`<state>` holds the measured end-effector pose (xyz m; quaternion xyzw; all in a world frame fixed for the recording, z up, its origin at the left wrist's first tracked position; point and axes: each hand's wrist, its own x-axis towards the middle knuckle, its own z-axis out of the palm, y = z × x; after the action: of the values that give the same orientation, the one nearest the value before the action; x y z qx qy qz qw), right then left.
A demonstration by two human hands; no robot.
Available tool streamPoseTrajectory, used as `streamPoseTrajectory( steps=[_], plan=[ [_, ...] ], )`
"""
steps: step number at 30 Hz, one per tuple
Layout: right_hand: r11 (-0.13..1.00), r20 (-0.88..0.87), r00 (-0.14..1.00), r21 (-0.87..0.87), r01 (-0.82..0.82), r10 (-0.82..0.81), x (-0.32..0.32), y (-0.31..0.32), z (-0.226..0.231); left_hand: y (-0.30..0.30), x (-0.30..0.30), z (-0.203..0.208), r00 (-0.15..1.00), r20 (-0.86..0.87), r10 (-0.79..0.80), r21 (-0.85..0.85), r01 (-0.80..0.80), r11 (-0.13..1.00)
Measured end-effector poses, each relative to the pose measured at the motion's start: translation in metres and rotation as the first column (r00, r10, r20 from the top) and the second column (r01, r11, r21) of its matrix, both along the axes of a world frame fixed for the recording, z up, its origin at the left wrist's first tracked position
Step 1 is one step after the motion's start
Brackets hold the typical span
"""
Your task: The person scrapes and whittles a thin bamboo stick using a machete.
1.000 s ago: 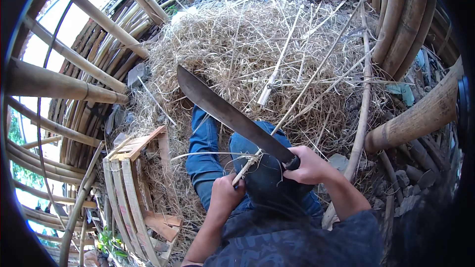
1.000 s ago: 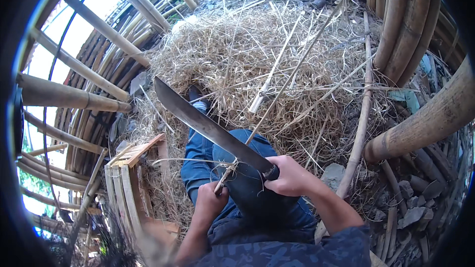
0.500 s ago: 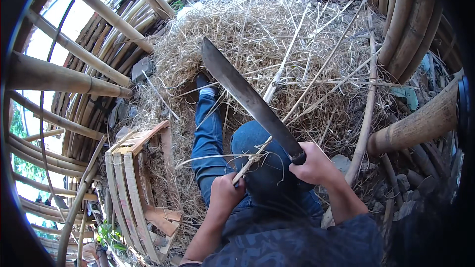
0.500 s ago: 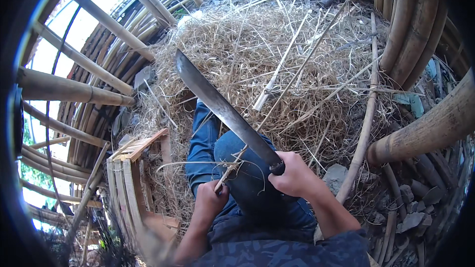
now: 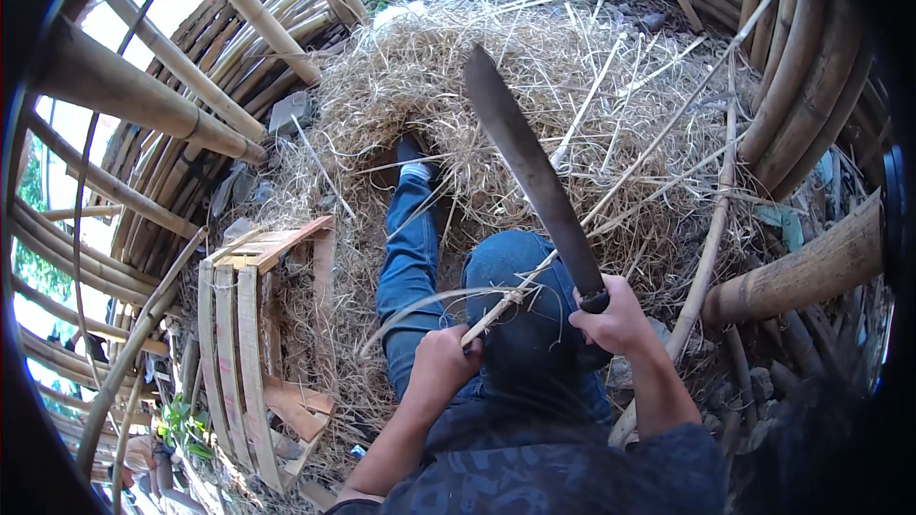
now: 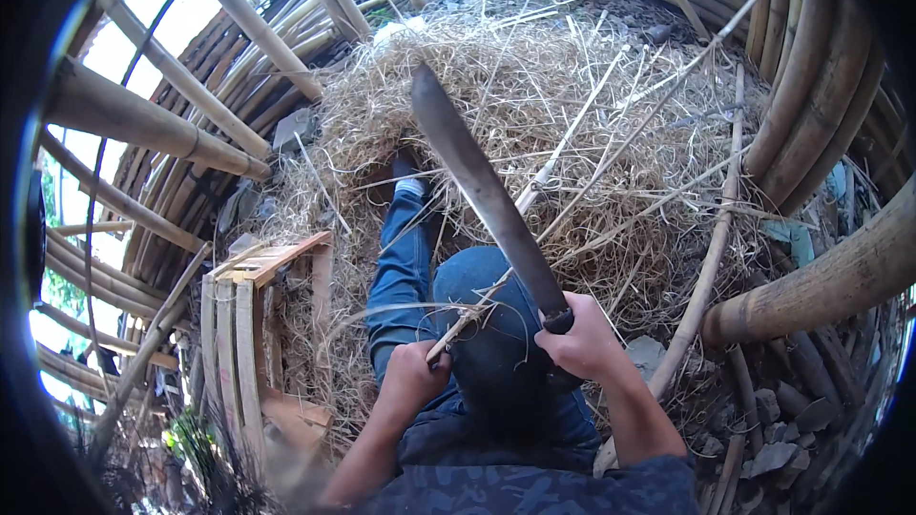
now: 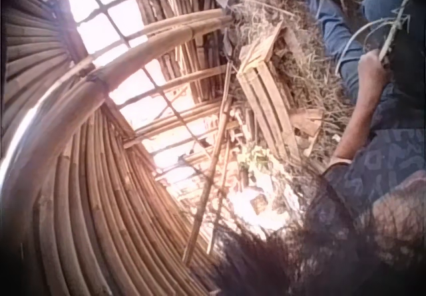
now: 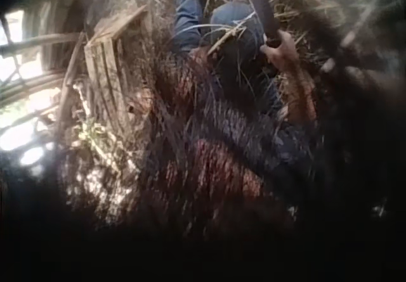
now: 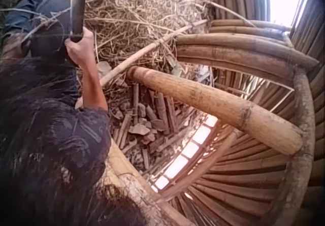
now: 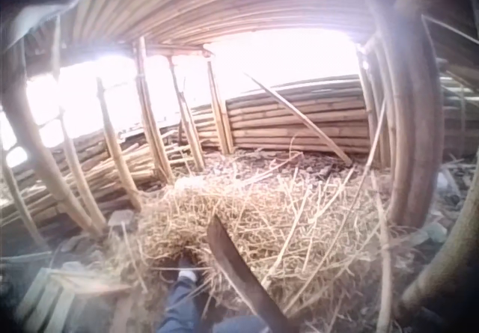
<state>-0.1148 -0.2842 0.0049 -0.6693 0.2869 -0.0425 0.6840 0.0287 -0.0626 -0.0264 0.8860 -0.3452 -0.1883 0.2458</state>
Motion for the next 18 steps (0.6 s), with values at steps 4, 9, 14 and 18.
streamPoseTrajectory(
  steps=[4,9,14,18],
  plan=[
    [0.952,-0.021,0.999,-0.304,-0.032,0.027,0.005,0.011,0.017,-0.002,0.0,0.002,0.998,0.032,0.054,0.024,-0.055,0.998],
    [0.994,-0.05,0.994,-0.027,-0.101,0.1,0.003,0.001,-0.003,-0.005,-0.002,0.006,0.998,0.011,0.068,-0.044,-0.068,0.997],
    [0.977,-0.037,0.99,0.17,-0.131,0.139,0.004,-0.002,-0.01,-0.004,-0.003,0.007,0.999,-0.011,0.043,-0.028,-0.043,0.999],
    [0.996,-0.048,0.995,0.023,-0.09,0.091,0.003,0.002,-0.006,-0.005,-0.003,0.005,0.999,0.022,0.044,-0.056,-0.043,0.998]
  ],
)
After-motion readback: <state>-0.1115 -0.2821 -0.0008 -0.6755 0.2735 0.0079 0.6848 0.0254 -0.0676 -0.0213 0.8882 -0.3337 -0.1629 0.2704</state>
